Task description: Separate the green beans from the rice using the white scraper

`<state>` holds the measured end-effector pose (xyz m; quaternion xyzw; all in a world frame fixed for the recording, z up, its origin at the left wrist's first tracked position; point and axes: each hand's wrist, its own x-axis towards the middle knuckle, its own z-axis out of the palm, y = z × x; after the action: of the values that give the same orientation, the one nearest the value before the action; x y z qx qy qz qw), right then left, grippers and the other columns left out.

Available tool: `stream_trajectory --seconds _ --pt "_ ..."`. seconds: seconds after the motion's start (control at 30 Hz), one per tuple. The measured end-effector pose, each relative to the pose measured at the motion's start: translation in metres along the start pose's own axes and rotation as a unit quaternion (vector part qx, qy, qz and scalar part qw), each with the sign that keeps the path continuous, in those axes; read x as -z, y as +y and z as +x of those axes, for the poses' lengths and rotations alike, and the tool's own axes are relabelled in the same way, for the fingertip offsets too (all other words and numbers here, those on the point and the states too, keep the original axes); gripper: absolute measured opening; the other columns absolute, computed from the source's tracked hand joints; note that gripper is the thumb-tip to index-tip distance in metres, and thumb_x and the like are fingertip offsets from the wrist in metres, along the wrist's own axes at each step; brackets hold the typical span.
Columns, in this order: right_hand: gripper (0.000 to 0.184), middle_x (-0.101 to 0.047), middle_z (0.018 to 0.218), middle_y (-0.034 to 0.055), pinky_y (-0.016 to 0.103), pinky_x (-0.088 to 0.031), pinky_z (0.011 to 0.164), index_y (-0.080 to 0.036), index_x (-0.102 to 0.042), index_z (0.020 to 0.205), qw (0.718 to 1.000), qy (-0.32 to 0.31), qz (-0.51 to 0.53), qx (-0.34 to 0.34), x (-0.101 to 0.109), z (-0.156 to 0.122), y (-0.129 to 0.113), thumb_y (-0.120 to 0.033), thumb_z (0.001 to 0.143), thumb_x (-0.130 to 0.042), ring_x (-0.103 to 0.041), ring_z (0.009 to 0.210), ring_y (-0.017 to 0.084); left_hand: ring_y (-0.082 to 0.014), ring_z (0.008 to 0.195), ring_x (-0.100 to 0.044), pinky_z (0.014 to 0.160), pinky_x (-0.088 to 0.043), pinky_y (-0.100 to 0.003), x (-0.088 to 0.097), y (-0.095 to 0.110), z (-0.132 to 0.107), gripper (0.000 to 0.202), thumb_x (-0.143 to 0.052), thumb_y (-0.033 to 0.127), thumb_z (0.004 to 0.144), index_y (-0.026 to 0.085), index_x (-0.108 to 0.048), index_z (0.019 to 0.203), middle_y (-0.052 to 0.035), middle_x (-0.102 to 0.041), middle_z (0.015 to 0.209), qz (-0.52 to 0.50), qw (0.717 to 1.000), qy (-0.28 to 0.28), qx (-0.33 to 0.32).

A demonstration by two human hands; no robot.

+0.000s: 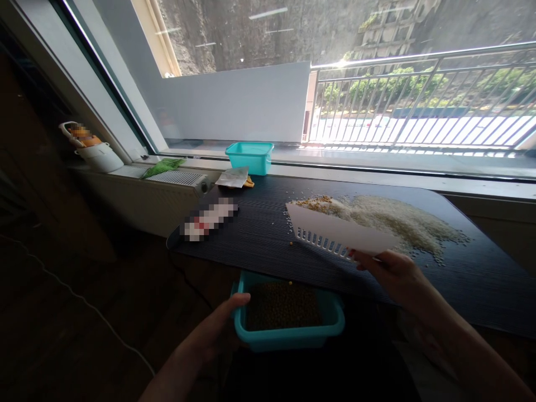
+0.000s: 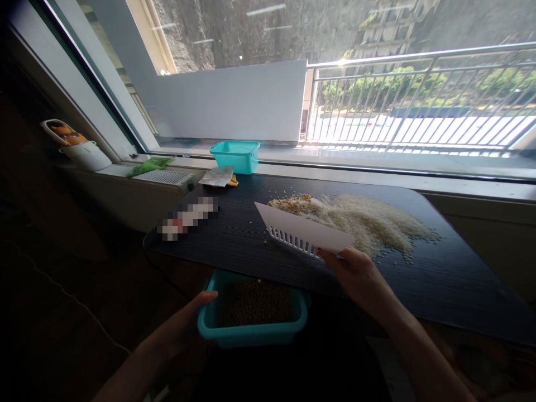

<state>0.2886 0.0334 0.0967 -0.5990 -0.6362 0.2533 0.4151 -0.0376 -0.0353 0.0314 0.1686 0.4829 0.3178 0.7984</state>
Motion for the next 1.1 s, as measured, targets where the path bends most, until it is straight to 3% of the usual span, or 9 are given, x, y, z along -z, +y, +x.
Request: stream_trajectory --seconds 0.13,0.3,0.43,0.53,0.6,0.73,0.83,0.97,1.1 --pt "0.033 -0.071 0.069 0.0046 0.029 -0.052 0.059 -0.020 -0.072 0.067 0.999 -0.045 -0.011 0.023 -0.015 -0.003 0.000 -0.049 0.073 -0.059 -0.065 0.066 0.022 -0.0229 0.076 -0.067 0.065 -0.051 -0.031 -0.001 0.002 -0.001 0.059 -0.060 0.045 0.077 0.006 -0.053 0.120 -0.0125 -0.069 0.091 0.009 1.000 0.014 -0.001" --pt "0.028 -0.070 0.083 0.0031 0.027 -0.052 0.066 -0.021 -0.071 0.084 0.986 -0.143 -0.011 0.090 -0.027 -0.009 -0.019 -0.041 0.083 -0.052 -0.063 0.075 0.019 -0.0205 0.069 -0.066 0.064 -0.051 -0.030 0.004 0.004 -0.003 0.049 -0.062 0.044 0.076 0.008 -0.060 0.109 -0.0082 -0.069 0.081 0.033 0.998 0.041 -0.018" --pt "0.027 -0.069 0.081 0.0021 0.025 -0.052 0.064 -0.022 -0.071 0.086 0.974 -0.194 0.000 0.114 -0.028 -0.020 -0.033 -0.040 0.085 -0.050 -0.062 0.073 0.018 -0.0184 0.062 -0.064 0.064 -0.052 -0.030 0.011 0.006 -0.009 0.049 -0.063 0.046 0.075 0.007 -0.061 0.105 -0.0072 -0.069 0.074 0.031 0.996 0.079 -0.023" --pt "0.026 -0.071 0.080 0.0020 0.026 -0.053 0.065 -0.024 -0.073 0.088 0.976 -0.187 0.003 0.111 -0.023 -0.028 -0.033 -0.041 0.081 -0.054 -0.064 0.075 0.020 -0.0204 0.066 -0.065 0.062 -0.052 -0.030 0.015 0.008 -0.013 0.052 -0.062 0.045 0.075 0.009 -0.056 0.113 -0.0091 -0.070 0.083 0.004 0.996 0.086 -0.025" --pt "0.028 -0.072 0.081 0.0037 0.029 -0.053 0.066 -0.023 -0.073 0.087 0.985 -0.138 -0.001 0.102 -0.018 -0.024 -0.030 -0.043 0.079 -0.056 -0.065 0.076 0.022 -0.0202 0.066 -0.065 0.062 -0.052 -0.030 0.016 0.008 -0.015 0.054 -0.062 0.045 0.076 0.009 -0.054 0.115 -0.0087 -0.069 0.083 -0.009 0.995 0.094 -0.021" --pt "0.038 -0.070 0.068 0.0078 0.032 -0.051 0.060 -0.017 -0.074 0.074 0.998 -0.004 -0.042 0.055 -0.012 0.009 -0.023 -0.050 0.074 -0.056 -0.065 0.066 0.024 -0.0186 0.058 -0.062 0.062 -0.051 -0.031 0.018 0.004 -0.011 0.059 -0.061 0.048 0.076 0.006 -0.054 0.116 -0.0060 -0.067 0.070 0.000 0.997 0.077 -0.015" --pt "0.039 -0.067 0.060 0.0053 0.027 -0.045 0.050 -0.015 -0.074 0.074 0.995 0.050 -0.076 0.041 -0.016 0.049 -0.018 -0.050 0.072 -0.057 -0.062 0.058 0.020 -0.0188 0.058 -0.062 0.062 -0.051 -0.031 0.016 -0.001 -0.004 0.061 -0.058 0.050 0.077 0.007 -0.052 0.119 -0.0066 -0.067 0.069 0.012 0.998 0.057 -0.015" --pt "0.042 -0.062 0.053 0.0026 0.024 -0.036 0.043 -0.011 -0.074 0.076 0.994 0.040 -0.083 0.058 -0.032 0.096 -0.015 -0.049 0.072 -0.057 -0.055 0.050 0.015 -0.0243 0.078 -0.066 0.066 -0.051 -0.032 0.008 -0.004 0.000 0.061 -0.059 0.049 0.076 0.010 -0.051 0.123 -0.0119 -0.069 0.089 -0.009 1.000 0.021 -0.010" --pt "0.038 -0.065 0.060 0.0033 0.024 -0.037 0.045 -0.010 -0.074 0.081 0.996 -0.021 -0.047 0.076 -0.048 0.137 -0.015 -0.043 0.071 -0.059 -0.054 0.053 0.013 -0.0300 0.090 -0.066 0.075 -0.052 -0.037 0.001 -0.001 -0.003 0.065 -0.065 0.049 0.071 0.012 -0.052 0.123 -0.0138 -0.069 0.096 -0.009 1.000 0.008 0.017"
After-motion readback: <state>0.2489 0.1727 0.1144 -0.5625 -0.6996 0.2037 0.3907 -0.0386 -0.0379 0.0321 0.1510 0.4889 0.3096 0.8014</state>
